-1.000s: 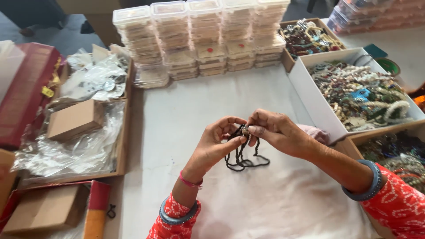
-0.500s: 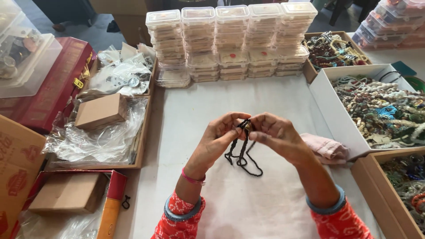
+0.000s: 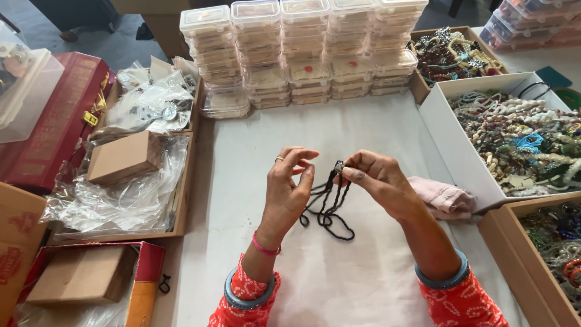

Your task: The person closes a small plastic container and places it on a stack. They then pick up a black beaded necklace from a box, unfold it, and wipe it with a pink cloth. The person folds the necklace and continues to wipe it with the cloth.

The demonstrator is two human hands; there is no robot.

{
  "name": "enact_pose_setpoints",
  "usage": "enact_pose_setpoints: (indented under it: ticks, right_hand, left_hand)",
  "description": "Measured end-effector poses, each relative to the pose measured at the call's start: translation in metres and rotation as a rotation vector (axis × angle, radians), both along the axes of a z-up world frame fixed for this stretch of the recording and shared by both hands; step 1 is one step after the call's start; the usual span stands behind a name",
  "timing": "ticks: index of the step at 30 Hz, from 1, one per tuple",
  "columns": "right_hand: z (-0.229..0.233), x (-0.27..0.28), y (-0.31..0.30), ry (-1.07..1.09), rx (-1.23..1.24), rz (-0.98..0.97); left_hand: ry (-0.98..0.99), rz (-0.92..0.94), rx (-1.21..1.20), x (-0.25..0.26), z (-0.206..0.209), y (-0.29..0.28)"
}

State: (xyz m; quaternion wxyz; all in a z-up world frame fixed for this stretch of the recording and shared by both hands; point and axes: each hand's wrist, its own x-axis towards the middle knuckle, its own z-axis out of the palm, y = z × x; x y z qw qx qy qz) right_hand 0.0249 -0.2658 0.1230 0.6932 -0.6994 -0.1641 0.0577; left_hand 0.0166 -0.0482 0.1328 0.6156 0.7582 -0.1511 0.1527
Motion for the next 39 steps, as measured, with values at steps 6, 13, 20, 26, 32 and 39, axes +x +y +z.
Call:
enact_pose_setpoints:
  ticks: [6,13,20,26,32,39]
  right_hand:
    - [0.001,-0.001,-0.006,-0.009,0.000,-0.011]
    - [-0.004,-0.004,-0.005,-0.014,-0.005,-0.025]
    - [-0.005,-0.004,-0.005,-0.042,-0.030,-0.014]
    - [-0.005,-0.003,-0.009,-0.064,-0.181,-0.064]
    - [-0.001,-0.004,-0.004,-0.198,-0.298,-0.068]
    - [-0.007,-0.004,0.007,-0.230,-0.289,-0.051]
  left_hand:
    - [-0.062,-0.111,0.067,-0.005,0.000,-0.004]
    - [-0.106,-0.140,0.166,-0.011,0.009,-0.012]
    - [-0.073,-0.129,0.100,-0.007,-0.005,-0.012]
    - [0.073,-0.356,-0.141,0.003,-0.018,-0.002]
    - [0.288,-0.497,-0.367,0.009,-0.028,0.001]
    - [0.313,-0.594,-0.435,0.005,-0.016,0.007]
